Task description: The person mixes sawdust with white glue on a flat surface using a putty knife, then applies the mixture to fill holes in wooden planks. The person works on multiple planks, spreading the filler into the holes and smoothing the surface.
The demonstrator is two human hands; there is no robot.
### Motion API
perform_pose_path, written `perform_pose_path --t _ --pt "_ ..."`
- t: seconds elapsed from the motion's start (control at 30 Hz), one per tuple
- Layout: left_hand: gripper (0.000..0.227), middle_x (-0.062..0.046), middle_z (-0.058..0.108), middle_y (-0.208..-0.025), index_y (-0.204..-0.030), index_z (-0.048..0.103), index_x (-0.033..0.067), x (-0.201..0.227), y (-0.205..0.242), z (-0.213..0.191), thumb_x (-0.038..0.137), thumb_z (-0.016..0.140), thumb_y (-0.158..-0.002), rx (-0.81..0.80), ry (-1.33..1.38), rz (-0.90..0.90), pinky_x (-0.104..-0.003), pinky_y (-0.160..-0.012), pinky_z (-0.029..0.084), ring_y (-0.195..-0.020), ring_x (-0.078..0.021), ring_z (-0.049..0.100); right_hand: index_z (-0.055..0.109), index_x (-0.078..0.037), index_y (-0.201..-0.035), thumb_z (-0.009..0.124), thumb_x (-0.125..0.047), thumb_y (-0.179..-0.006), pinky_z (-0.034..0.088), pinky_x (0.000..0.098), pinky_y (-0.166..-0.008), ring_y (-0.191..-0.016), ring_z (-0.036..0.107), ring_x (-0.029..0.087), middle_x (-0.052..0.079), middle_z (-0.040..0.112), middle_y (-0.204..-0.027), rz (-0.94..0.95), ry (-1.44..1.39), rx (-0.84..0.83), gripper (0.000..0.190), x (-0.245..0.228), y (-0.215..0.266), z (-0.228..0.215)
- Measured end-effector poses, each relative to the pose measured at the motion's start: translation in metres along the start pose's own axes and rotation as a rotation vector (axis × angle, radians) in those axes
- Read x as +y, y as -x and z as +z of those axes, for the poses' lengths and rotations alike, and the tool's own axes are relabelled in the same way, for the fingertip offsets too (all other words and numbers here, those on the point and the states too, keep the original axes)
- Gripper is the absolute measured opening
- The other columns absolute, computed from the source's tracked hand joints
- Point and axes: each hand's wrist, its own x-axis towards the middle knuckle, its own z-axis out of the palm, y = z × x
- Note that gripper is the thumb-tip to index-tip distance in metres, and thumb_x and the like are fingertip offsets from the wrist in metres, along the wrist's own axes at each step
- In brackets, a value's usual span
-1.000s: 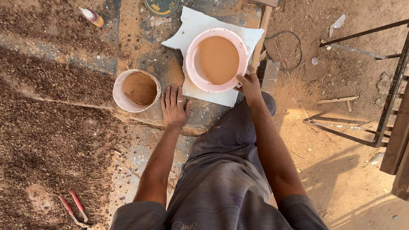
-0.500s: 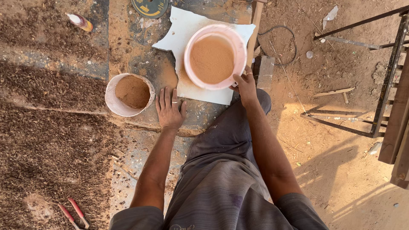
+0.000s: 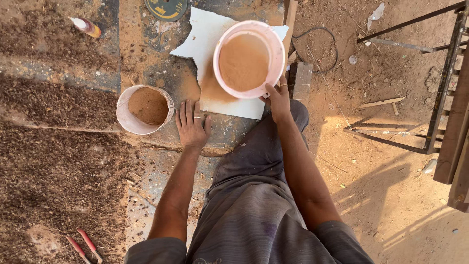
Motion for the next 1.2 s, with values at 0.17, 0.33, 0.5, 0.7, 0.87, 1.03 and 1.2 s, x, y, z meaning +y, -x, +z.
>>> perform_pose_path --t 0.17,0.33,0.5,0.7,0.87,1.03,1.2 --pt "0.066 -0.020 0.029 -0.167 -0.159 0.036 0.0119 -0.003 -0.001 0.000 0.053 0.038 -0.107 0.046 0.035 0.014 -0.057 -0.127 0.015 -0.156 -0.0354 0.022 0.035 -0.020 -0.159 0.062 -0.013 -0.099 0.062 0.0384 -0.090 -0.108 0.068 0.018 0.008 0.066 -0.129 0.014 0.035 -0.049 0.065 0.002 0.001 0.005" --pt "0.063 -0.019 0.028 -0.167 -0.156 0.037 0.0131 -0.002 0.000 0.001 0.053 0.040 -0.108 0.062 -0.003 0.023 -0.058 -0.128 0.016 -0.157 -0.0361 0.021 0.037 -0.016 -0.162 0.062 -0.011 -0.101 0.060 0.0417 -0.090 -0.109 0.066 0.019 0.012 0.064 -0.130 0.018 0.137 -0.134 0.066 0.001 0.005 0.006" --pt "0.066 -0.018 0.026 -0.167 -0.158 0.035 0.0111 -0.004 0.006 0.003 0.054 0.039 -0.107 0.019 -0.018 0.005 -0.058 -0.127 0.016 -0.156 -0.0348 0.022 0.027 -0.020 -0.161 0.060 -0.011 -0.100 0.063 0.0407 -0.094 -0.112 0.068 0.020 0.011 0.065 -0.130 0.052 0.060 -0.052 0.070 0.002 0.009 0.008" --pt "0.066 -0.017 0.026 -0.167 -0.159 0.036 0.0120 -0.003 0.004 0.003 0.054 0.039 -0.108 0.040 -0.001 0.003 -0.057 -0.128 0.016 -0.156 -0.0342 0.022 0.031 -0.017 -0.161 0.061 -0.011 -0.100 0.063 0.0404 -0.095 -0.114 0.069 0.023 0.015 0.063 -0.135 0.042 0.010 -0.028 0.068 -0.006 0.010 0.008" --pt "0.066 -0.017 0.028 -0.167 -0.159 0.036 0.0119 0.000 0.001 0.000 0.054 0.039 -0.108 0.043 0.016 0.006 -0.057 -0.127 0.016 -0.156 -0.0346 0.023 0.029 -0.019 -0.159 0.060 -0.011 -0.098 0.063 0.0405 -0.094 -0.114 0.067 0.021 0.012 0.060 -0.139 0.042 -0.014 0.015 0.070 -0.010 0.012 0.008" --pt "0.066 -0.018 0.028 -0.166 -0.158 0.037 0.0118 0.001 -0.002 -0.003 0.054 0.039 -0.107 0.051 0.023 0.009 -0.058 -0.127 0.017 -0.156 -0.0354 0.023 0.028 -0.021 -0.157 0.061 -0.010 -0.097 0.064 0.0399 -0.094 -0.113 0.068 0.022 0.011 0.059 -0.136 0.096 -0.087 0.063 0.070 -0.005 0.008 0.007" --pt "0.066 -0.018 0.029 -0.166 -0.158 0.038 0.0110 0.001 0.002 -0.006 0.054 0.040 -0.108 0.051 0.027 0.007 -0.058 -0.126 0.017 -0.156 -0.0355 0.023 0.036 -0.020 -0.158 0.062 -0.012 -0.098 0.064 0.0390 -0.092 -0.113 0.066 0.019 0.010 0.061 -0.132 0.054 0.011 -0.036 0.066 0.004 0.007 0.006"
